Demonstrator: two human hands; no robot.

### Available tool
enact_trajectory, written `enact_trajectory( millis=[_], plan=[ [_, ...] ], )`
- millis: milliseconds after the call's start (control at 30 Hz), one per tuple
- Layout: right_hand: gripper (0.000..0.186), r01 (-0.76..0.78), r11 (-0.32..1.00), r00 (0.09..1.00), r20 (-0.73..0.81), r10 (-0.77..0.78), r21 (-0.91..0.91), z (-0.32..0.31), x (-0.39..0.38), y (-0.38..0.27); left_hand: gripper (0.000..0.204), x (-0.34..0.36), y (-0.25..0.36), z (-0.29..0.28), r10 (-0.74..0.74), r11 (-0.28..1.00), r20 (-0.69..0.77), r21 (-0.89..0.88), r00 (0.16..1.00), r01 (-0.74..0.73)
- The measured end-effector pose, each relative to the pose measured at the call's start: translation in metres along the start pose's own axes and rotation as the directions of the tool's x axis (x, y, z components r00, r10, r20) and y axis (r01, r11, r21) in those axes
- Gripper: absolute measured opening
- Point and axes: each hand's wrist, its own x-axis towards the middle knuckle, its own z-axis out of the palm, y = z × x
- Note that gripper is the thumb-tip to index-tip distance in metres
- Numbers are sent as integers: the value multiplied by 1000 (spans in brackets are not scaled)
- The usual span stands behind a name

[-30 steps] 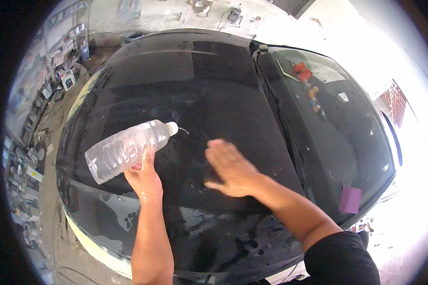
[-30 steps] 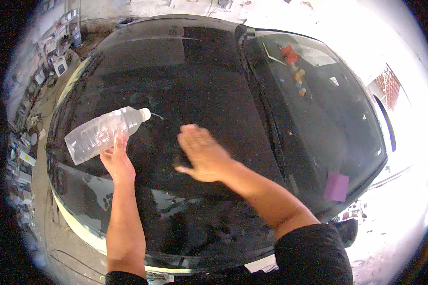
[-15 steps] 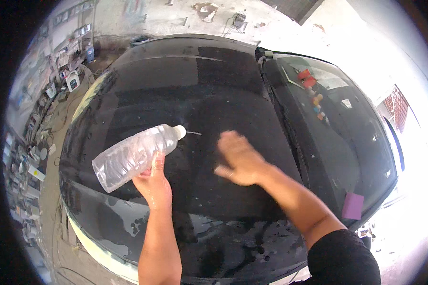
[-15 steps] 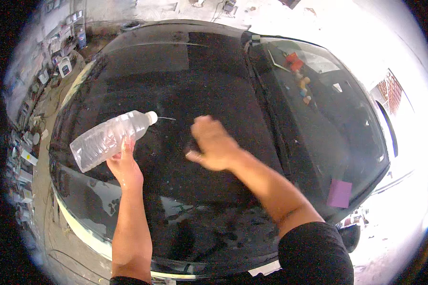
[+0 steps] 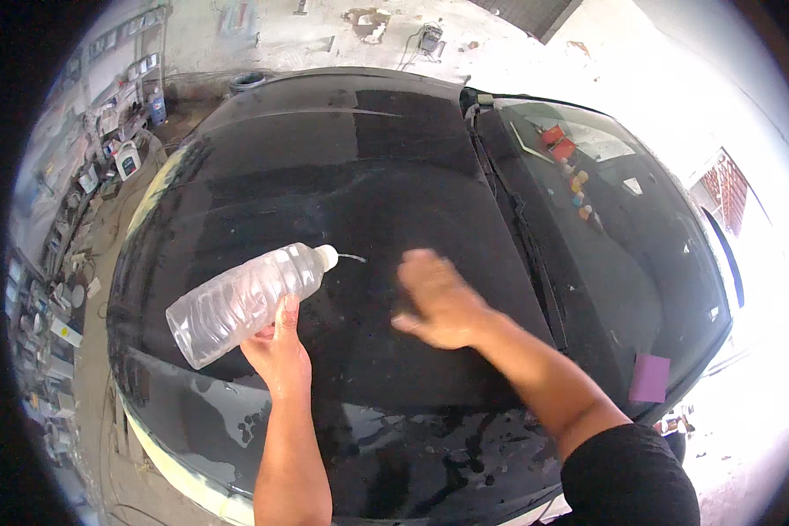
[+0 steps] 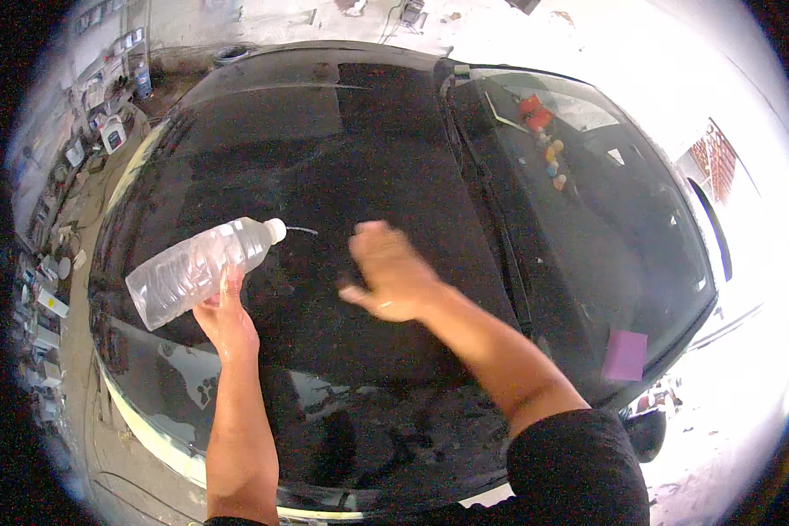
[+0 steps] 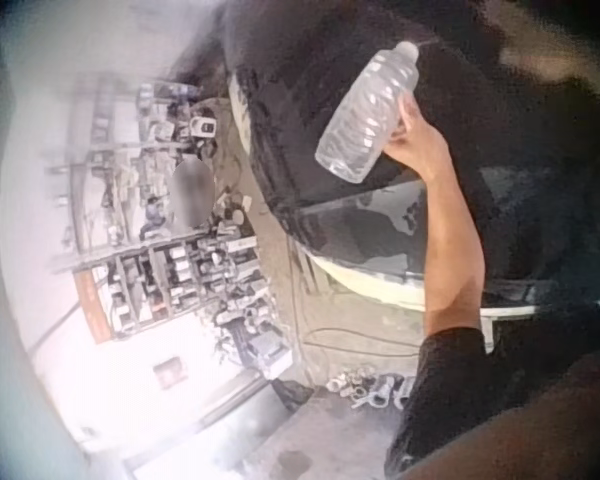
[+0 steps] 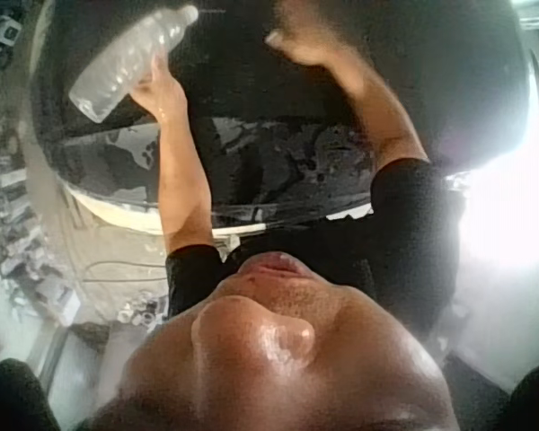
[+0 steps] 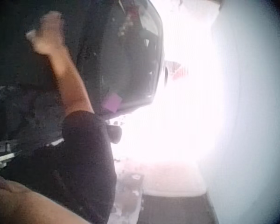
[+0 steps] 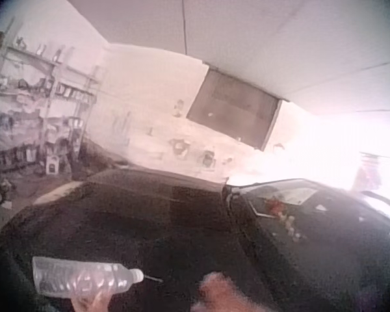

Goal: The person wet-sands the hood of a car by pouring water from a plastic bottle and rubbing the surface with a sanding block.

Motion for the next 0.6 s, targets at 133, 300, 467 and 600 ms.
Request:
enact_trajectory(
  millis=[133,300,467,600],
  plan=[
    [70,-530,847,841,-155,519,-37,-10,27,148,50,-11,-16,11,-80,996,122,49,989,74],
    [84,-133,984,984,-135,117,-120,23,84,22,54,-8,-19,-2,-132,982,164,154,978,107],
    [88,-86,996,991,108,84,18,-2,-47,4,51,-11,-11,-11,-78,997,211,45,974,70],
    [84,-609,793,791,-75,607,-3,-3,-27,161,61,-25,-24,10,-191,976,329,-34,925,214]
  ],
)
